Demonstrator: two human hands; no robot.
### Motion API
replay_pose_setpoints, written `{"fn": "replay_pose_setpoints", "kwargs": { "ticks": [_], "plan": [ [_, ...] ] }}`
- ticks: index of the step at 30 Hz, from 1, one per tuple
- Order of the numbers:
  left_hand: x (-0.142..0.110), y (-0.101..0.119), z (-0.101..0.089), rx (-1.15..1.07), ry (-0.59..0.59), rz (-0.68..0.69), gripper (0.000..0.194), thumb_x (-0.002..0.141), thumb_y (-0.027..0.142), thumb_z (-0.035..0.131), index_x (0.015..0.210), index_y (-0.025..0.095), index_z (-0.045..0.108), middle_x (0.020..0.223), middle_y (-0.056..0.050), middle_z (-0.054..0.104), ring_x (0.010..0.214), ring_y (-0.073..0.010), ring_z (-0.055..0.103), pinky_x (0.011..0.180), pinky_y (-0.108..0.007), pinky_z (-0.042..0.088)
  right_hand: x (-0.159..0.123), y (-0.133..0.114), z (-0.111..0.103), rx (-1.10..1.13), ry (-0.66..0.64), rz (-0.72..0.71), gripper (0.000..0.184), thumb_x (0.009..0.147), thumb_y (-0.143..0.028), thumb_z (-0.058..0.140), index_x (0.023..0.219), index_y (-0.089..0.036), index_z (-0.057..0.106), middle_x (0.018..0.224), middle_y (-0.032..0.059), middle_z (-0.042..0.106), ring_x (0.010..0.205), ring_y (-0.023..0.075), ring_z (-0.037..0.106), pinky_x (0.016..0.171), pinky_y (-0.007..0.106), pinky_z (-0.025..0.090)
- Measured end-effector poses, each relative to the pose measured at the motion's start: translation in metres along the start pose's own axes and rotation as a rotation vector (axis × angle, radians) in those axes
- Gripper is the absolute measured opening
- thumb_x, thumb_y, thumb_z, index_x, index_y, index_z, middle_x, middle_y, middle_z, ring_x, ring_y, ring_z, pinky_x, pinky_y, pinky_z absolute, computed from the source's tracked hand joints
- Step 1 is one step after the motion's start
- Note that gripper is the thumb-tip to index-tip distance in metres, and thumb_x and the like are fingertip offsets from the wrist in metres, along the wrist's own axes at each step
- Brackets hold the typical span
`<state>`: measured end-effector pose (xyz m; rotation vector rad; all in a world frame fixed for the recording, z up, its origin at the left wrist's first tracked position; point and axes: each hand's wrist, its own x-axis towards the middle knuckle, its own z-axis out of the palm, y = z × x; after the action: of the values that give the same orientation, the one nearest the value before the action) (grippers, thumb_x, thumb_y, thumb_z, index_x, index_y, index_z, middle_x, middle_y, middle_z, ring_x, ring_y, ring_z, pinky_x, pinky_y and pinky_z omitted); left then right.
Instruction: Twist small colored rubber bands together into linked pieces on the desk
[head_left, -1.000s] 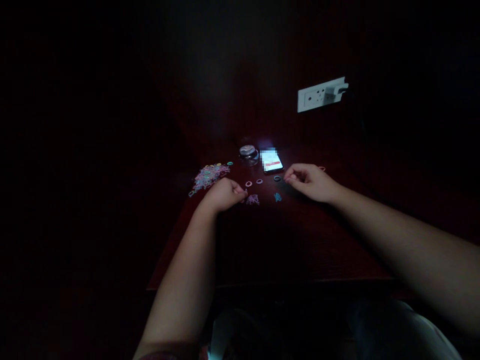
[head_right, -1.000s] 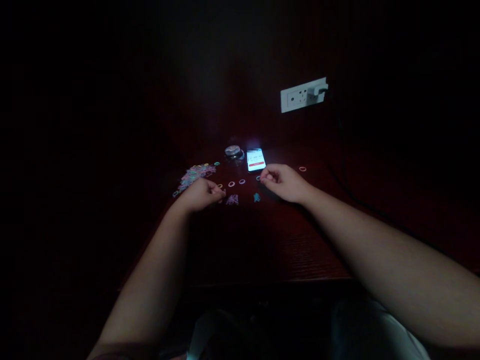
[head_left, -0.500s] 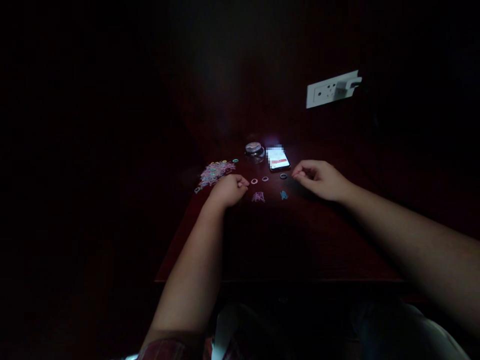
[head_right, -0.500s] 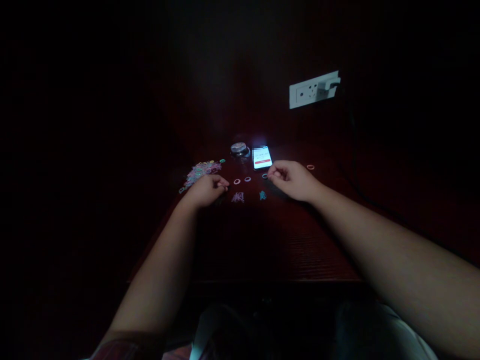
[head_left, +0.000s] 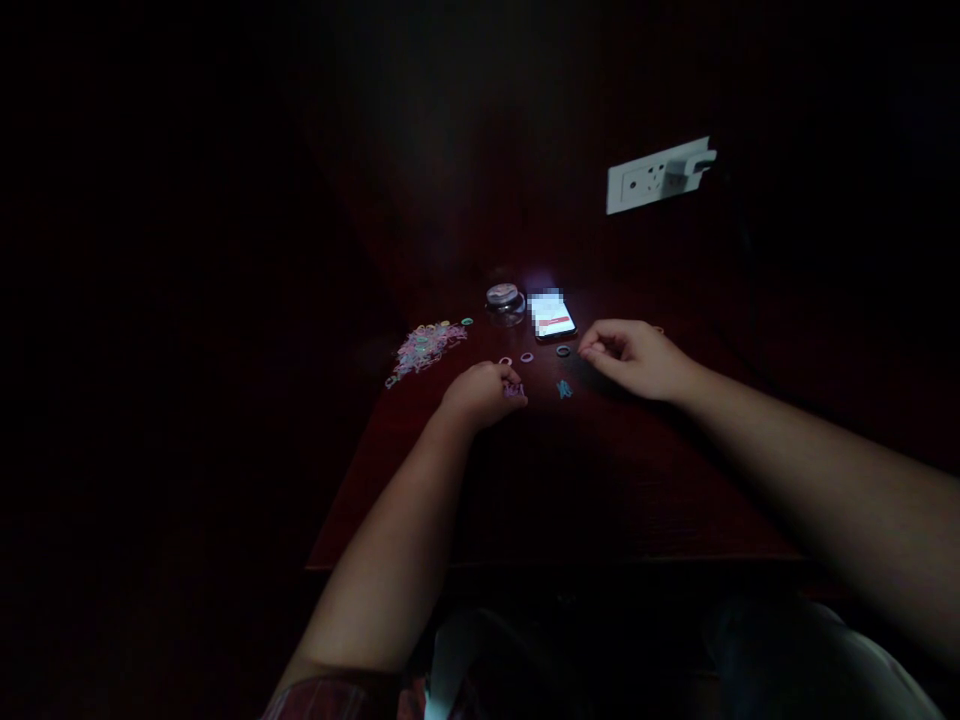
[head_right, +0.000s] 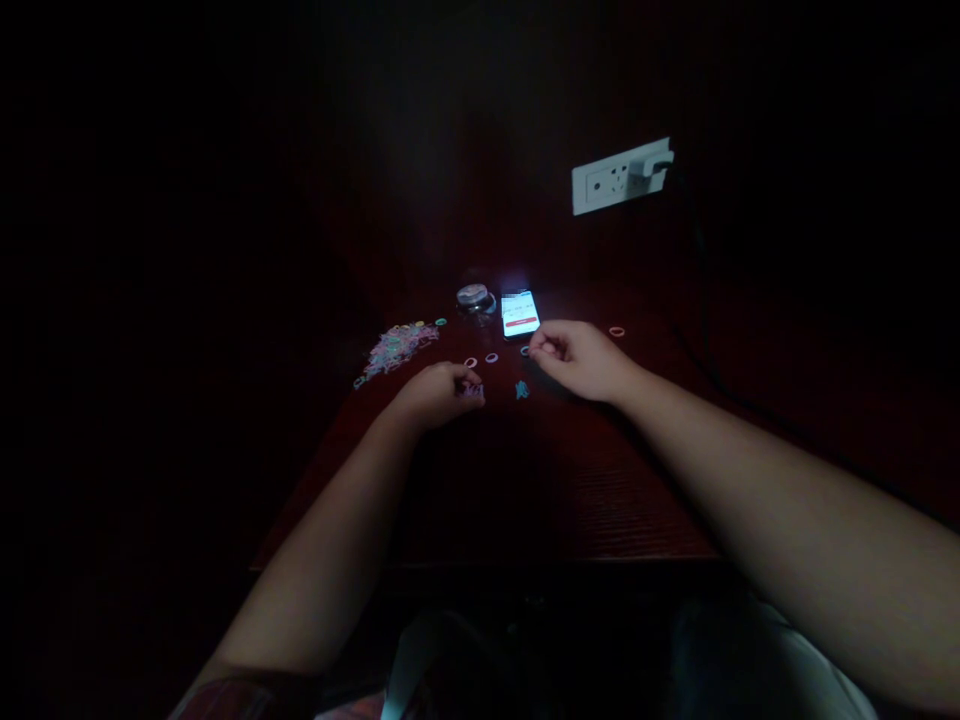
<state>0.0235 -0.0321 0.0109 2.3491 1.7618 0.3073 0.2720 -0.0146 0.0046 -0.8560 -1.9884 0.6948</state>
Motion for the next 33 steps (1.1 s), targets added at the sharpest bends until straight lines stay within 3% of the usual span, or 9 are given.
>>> {"fn": "replay_pose_setpoints", "kwargs": {
  "ticks": [5, 14, 17, 23, 28, 33],
  "plan": [
    [0.0, -0.007, 0.001, -0.048, 0.025, 0.025, 0.03, 0.073, 0.036, 0.068, 0.1, 0.024, 0.072, 0.101, -0.006, 0.069, 0.084, -0.0193, 0.064, 0.075, -0.029, 0.046, 0.0, -0.001, 0.0, -0.003, -0.009, 0.018, 0.012, 0.08, -0.03, 0.061, 0.079, -0.018, 0.061, 0.067, 0.0008, 0.054, 0.059, 0.0128, 0.046, 0.054, 0.027, 0.036],
    [-0.007, -0.009, -0.009, -0.076, -0.053, -0.024, 0.048, 0.067, 0.032, 0.072, 0.114, 0.022, 0.065, 0.083, -0.002, 0.07, 0.071, -0.0158, 0.063, 0.066, -0.027, 0.045, 0.0, 0.0, 0.0, -0.012, -0.003, 0.008, 0.01, 0.081, -0.028, 0.059, 0.078, -0.019, 0.061, 0.071, 0.0017, 0.056, 0.062, 0.013, 0.047, 0.056, 0.028, 0.037],
    [-0.008, -0.006, -0.009, -0.064, -0.062, -0.032, 0.046, 0.07, 0.033, 0.071, 0.114, 0.022, 0.066, 0.086, -0.003, 0.07, 0.073, -0.0166, 0.063, 0.069, -0.027, 0.046, 0.0, -0.001, 0.001, -0.01, -0.013, 0.008, 0.01, 0.082, -0.029, 0.059, 0.079, -0.019, 0.061, 0.069, 0.001, 0.054, 0.061, 0.0128, 0.046, 0.055, 0.027, 0.036],
    [-0.004, -0.003, -0.004, -0.018, -0.01, -0.001, 0.047, 0.07, 0.042, 0.072, 0.112, 0.022, 0.069, 0.113, -0.008, 0.066, 0.096, -0.0218, 0.063, 0.086, -0.03, 0.048, -0.001, 0.0, 0.0, -0.024, -0.008, -0.005, 0.011, 0.082, -0.028, 0.059, 0.08, -0.019, 0.062, 0.071, 0.0017, 0.056, 0.062, 0.0132, 0.047, 0.056, 0.028, 0.036],
    [-0.002, 0.003, 0.002, 0.014, 0.012, -0.01, 0.038, 0.08, 0.044, 0.062, 0.11, 0.021, 0.069, 0.115, -0.01, 0.063, 0.101, -0.0225, 0.061, 0.094, -0.032, 0.046, 0.0, -0.001, 0.0, -0.027, -0.008, -0.006, 0.011, 0.083, -0.028, 0.058, 0.08, -0.018, 0.061, 0.071, 0.0015, 0.056, 0.062, 0.0126, 0.046, 0.056, 0.027, 0.036],
    [0.001, 0.008, 0.007, 0.004, 0.051, -0.024, 0.046, 0.075, 0.053, 0.065, 0.106, 0.019, 0.066, 0.11, -0.012, 0.062, 0.103, -0.0259, 0.059, 0.093, -0.036, 0.047, -0.001, -0.004, 0.0, -0.051, -0.006, 0.002, 0.011, 0.082, -0.029, 0.059, 0.079, -0.018, 0.061, 0.069, 0.0013, 0.055, 0.061, 0.0129, 0.047, 0.055, 0.027, 0.036]
  ]
}}
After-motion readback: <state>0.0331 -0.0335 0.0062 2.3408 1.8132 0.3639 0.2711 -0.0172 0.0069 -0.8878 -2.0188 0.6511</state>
